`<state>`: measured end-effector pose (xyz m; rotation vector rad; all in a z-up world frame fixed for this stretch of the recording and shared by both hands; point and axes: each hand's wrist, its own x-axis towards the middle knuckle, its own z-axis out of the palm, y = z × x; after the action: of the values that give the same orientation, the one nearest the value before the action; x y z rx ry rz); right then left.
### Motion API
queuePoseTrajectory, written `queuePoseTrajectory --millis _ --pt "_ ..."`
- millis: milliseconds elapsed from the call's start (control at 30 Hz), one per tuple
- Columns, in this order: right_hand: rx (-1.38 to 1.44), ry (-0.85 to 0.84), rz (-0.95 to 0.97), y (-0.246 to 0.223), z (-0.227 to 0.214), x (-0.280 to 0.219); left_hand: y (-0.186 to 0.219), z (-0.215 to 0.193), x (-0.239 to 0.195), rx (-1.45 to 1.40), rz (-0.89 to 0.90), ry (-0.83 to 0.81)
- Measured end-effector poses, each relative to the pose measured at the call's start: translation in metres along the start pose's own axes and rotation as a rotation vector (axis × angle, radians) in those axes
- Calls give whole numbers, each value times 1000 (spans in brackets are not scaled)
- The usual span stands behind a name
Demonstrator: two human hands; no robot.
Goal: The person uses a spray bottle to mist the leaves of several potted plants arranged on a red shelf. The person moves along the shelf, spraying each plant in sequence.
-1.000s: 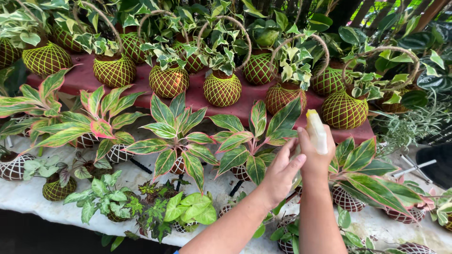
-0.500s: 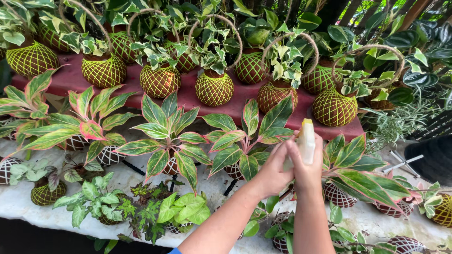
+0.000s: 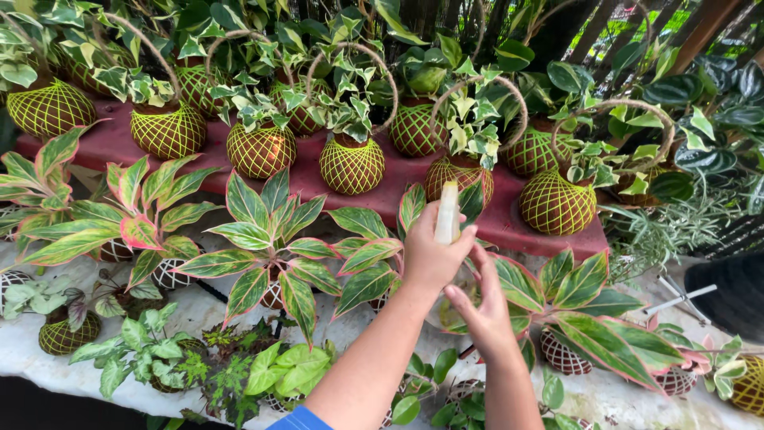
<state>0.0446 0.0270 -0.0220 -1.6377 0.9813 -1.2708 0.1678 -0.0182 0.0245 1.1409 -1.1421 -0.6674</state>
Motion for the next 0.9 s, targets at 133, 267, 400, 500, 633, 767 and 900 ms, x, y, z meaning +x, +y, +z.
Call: queuePoseTrajectory --millis 133,267,400,500,633,767,900 --pt "-264 50 -116 26 -1 4 0 12 27 243 -94 -41" --pt "-220 119 -66 41 2 4 -2 24 29 213 -81 -68" --pt "-169 139 -27 44 -1 7 -7 28 29 29 34 -48" --pt "-235 89 -68 41 1 12 -9 23 32 171 -136 9" --pt "-209 67 -119 38 5 20 -8 18 36 156 -159 94" --pt "-187 84 -130 38 6 28 -6 21 40 47 -43 151" --pt "-173 113 -102 37 11 30 -4 20 45 185 69 148"
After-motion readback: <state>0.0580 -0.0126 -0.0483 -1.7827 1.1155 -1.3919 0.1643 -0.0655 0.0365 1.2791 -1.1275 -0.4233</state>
